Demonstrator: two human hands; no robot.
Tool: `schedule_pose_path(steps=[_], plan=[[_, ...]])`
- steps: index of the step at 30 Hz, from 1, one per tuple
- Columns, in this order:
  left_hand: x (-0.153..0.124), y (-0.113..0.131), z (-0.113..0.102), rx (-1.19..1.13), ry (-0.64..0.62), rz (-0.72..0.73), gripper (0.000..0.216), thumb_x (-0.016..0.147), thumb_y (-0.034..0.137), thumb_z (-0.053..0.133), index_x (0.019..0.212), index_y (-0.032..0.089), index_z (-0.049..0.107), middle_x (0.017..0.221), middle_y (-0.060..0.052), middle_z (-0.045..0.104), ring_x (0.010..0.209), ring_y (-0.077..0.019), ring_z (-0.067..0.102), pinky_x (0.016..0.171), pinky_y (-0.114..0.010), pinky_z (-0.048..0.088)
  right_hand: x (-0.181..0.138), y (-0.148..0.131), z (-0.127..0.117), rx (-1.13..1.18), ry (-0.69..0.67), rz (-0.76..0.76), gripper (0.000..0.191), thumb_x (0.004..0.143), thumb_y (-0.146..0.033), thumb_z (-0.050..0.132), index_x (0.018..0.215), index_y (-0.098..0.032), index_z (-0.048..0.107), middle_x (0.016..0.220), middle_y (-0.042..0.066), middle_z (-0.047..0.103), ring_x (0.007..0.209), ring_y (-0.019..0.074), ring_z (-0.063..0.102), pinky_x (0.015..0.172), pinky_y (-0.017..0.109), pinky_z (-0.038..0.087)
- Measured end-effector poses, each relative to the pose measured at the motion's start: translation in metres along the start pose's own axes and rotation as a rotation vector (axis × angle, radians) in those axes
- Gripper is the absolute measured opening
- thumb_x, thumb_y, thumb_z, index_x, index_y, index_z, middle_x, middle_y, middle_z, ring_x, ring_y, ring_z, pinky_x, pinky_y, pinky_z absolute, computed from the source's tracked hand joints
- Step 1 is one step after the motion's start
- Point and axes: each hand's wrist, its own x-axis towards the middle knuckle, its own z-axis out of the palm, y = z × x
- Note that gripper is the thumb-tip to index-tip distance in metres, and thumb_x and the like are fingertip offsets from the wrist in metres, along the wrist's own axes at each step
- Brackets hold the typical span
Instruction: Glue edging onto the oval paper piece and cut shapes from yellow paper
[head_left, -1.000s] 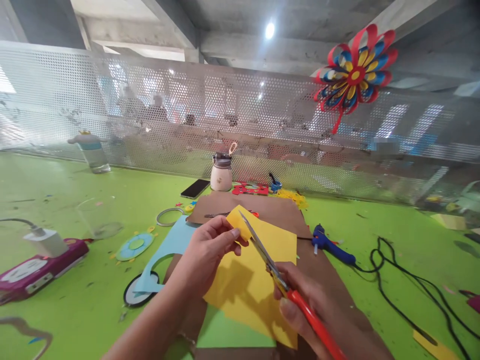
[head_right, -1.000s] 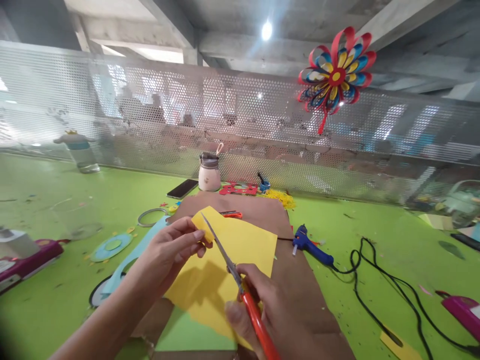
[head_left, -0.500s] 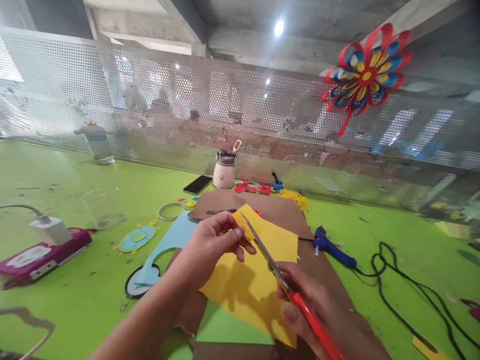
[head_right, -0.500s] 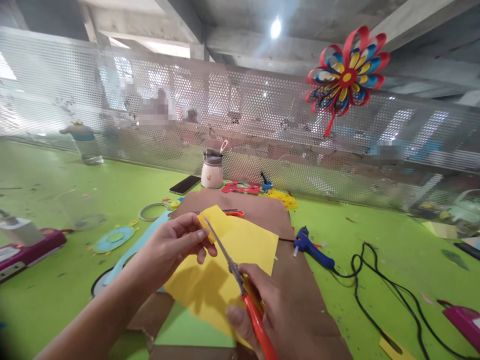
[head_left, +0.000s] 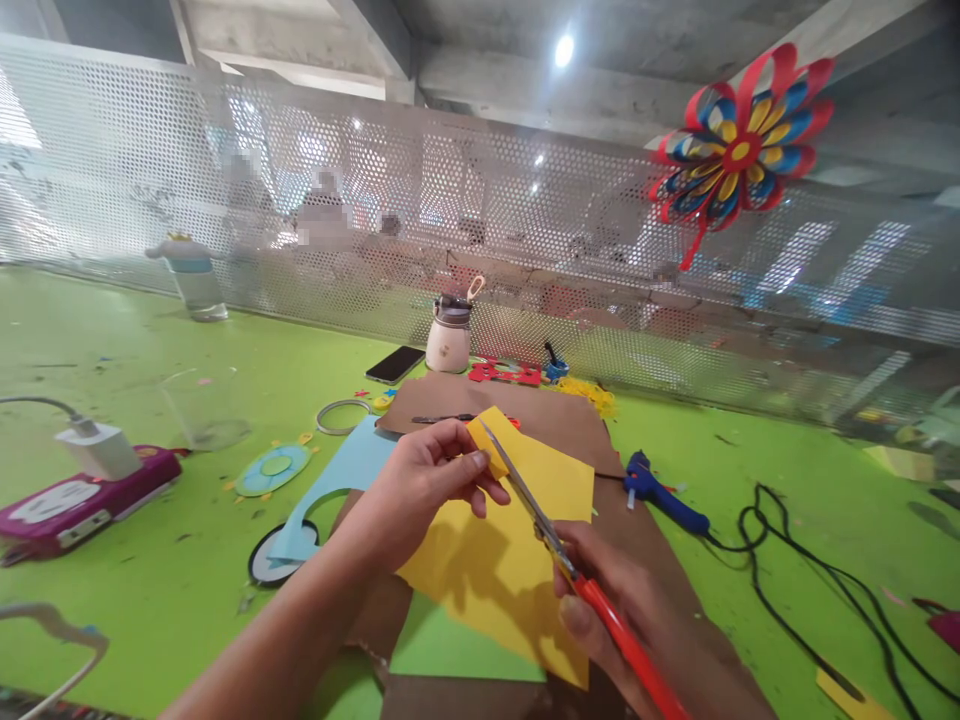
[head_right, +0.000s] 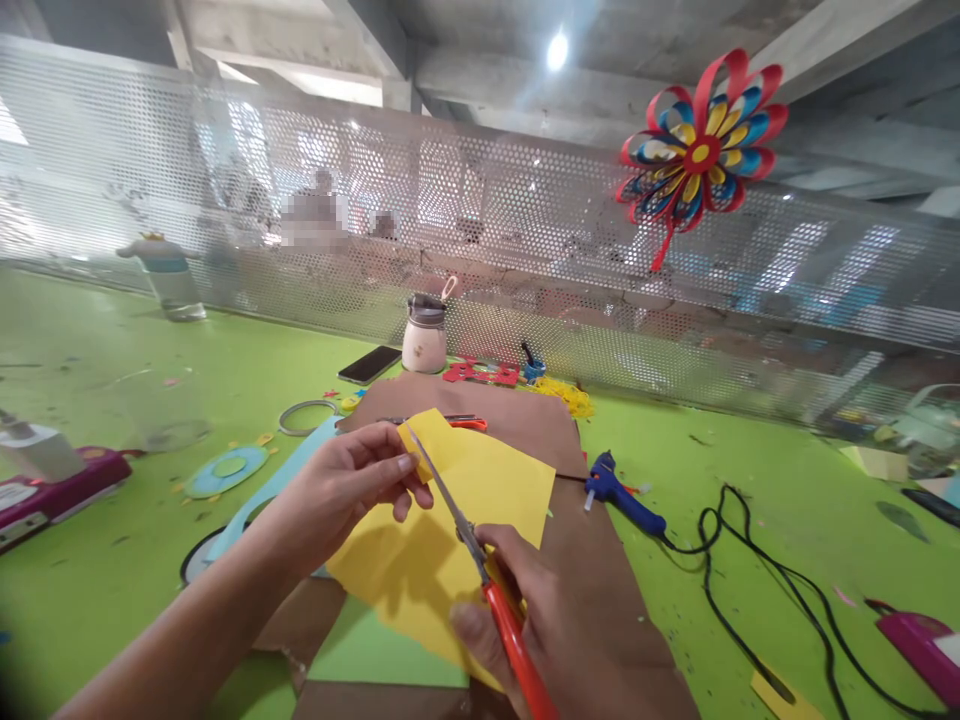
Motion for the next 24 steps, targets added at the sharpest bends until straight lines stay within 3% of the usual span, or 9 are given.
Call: schedule_pose_path(steps=[9,15,24], plan=[[0.0010,0.0000,0.0021,-0.044,-0.003,0.023,0.009,0.076,0.020,0.069,0.071,0.014,0.064,0.069,-0.004,0.065,0.060,-0.0173,0.068,0.049,-0.022,0.049,-0.0015,-0.0025,-0.0007,0.012,0.007,0.012,0.043,0.087,-0.057,0.046,0.108,-0.020,0.051,0.073,0.000,0.050,0.060,0.0143,0.046,0.054,0.025,0.036],[0.0014,-0.0001,0.0021,-0.002,0.013,0.031,0.010,0.076,0.021,0.068,0.071,0.014,0.063,0.068,-0.004,0.065,0.060,-0.0177,0.067,0.049,-0.023,0.049,-0.0004,0.0000,0.0014,0.004,0.004,0.020,0.048,0.086,-0.060,0.043,0.109,-0.019,0.050,0.070,-0.001,0.046,0.058,0.0140,0.044,0.055,0.025,0.037],[0.0009,0.0003,0.0005,0.044,0.014,0.024,0.012,0.077,0.024,0.068,0.074,0.014,0.063,0.069,-0.003,0.064,0.062,-0.0179,0.067,0.051,-0.025,0.049,0.0000,0.0011,0.0031,-0.004,-0.008,0.030,0.049,0.087,-0.061,0.039,0.108,-0.019,0.050,0.068,-0.002,0.043,0.056,0.0130,0.036,0.051,0.025,0.029]])
